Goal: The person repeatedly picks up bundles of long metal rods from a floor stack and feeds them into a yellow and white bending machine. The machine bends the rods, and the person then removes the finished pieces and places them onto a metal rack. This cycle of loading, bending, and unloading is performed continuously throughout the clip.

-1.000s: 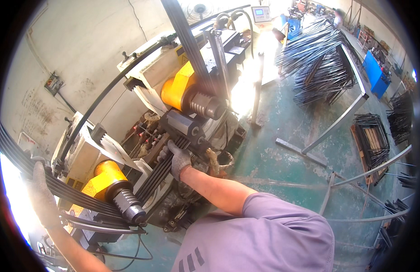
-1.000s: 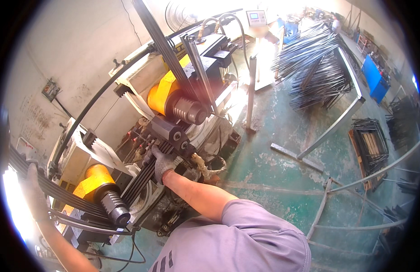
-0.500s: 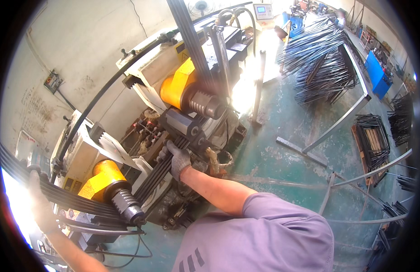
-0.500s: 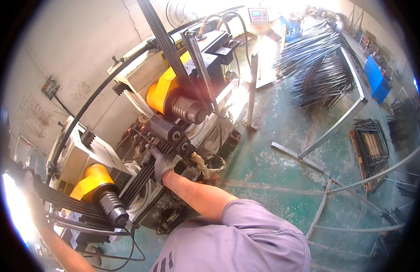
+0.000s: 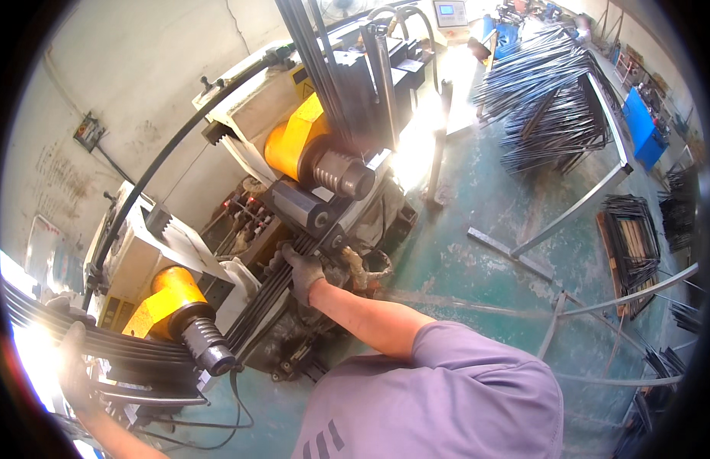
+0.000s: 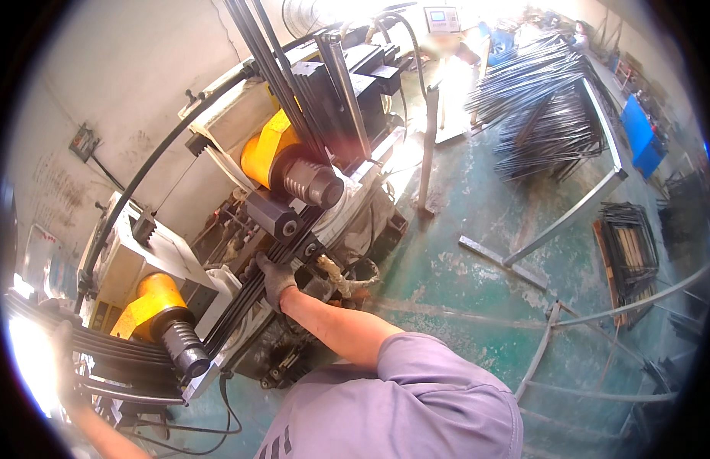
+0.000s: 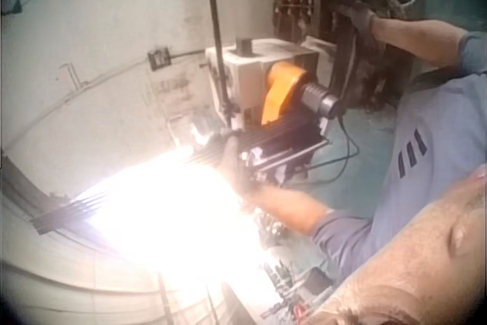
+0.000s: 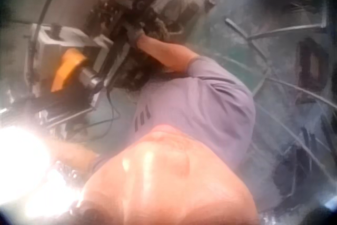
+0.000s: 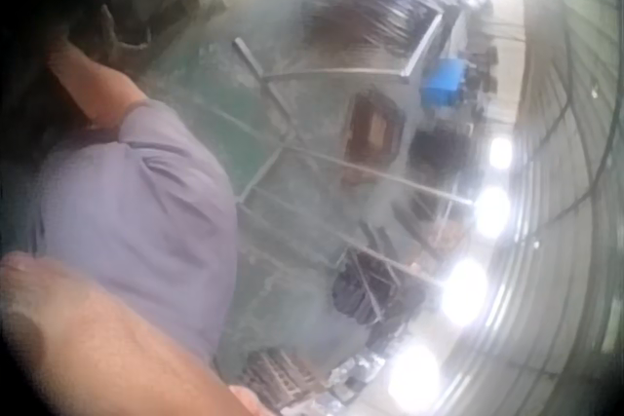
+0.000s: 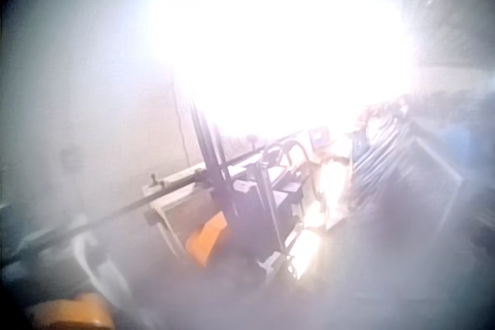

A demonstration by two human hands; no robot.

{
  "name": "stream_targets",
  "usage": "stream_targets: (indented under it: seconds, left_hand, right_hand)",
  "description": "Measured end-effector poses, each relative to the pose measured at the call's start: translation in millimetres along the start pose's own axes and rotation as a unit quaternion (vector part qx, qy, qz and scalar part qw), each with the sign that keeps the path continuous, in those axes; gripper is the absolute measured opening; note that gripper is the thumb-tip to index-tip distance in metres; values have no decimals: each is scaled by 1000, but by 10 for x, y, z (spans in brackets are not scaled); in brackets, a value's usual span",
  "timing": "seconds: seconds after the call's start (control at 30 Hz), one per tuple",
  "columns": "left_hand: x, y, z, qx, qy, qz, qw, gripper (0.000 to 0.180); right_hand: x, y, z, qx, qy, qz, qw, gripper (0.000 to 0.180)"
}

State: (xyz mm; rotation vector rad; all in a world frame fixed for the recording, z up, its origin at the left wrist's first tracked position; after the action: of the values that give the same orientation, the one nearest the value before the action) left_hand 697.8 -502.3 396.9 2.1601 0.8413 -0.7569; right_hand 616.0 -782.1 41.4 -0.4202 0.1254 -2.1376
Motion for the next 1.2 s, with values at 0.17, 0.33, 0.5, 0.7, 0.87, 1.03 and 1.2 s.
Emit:
stream_targets:
  seconds: [0.17,0.33,0.5,0.7,0.87,1.03,1.2]
  left_hand:
    - [76,63,-42,-9,16,-10,1000,47]
    - [320,146,-299,-5,30,-9,1000,45]
    - [420,70,-447,17,53,-38,998,43]
    - [151,74,-421,69,124,-118,983,44]
    - [-2,113,-200,40,129,-157,978,40]
    - [-91,109,-85,8,137,-183,974,35]
    - [-334,-601,-88,-94,144,-117,978,29]
  right_hand:
    - [-26,62,-69,30,-16,-2,999,14]
    - [-19,102,-134,34,-47,15,998,12]
    - [-183,284,-432,27,-45,58,997,8]
    - [13,43,-164,88,-95,48,990,9]
    - [103,28,-143,78,-136,85,984,15]
    - [202,80,-186,45,-136,136,980,18]
    - [370,-403,31,52,-205,9,977,23]
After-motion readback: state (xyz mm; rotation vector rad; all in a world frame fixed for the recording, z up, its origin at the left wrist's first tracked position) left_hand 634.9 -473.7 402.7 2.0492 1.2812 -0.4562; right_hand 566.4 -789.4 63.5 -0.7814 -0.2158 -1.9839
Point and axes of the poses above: each hand's wrist, its own y-axis towards the middle knuckle, its own z-axis out of the palm, x = y × z, the point moved 2 cm from there along y, towards the middle knuckle, and after that the axes turned 6 degrees about x, right-handed, at the moved point
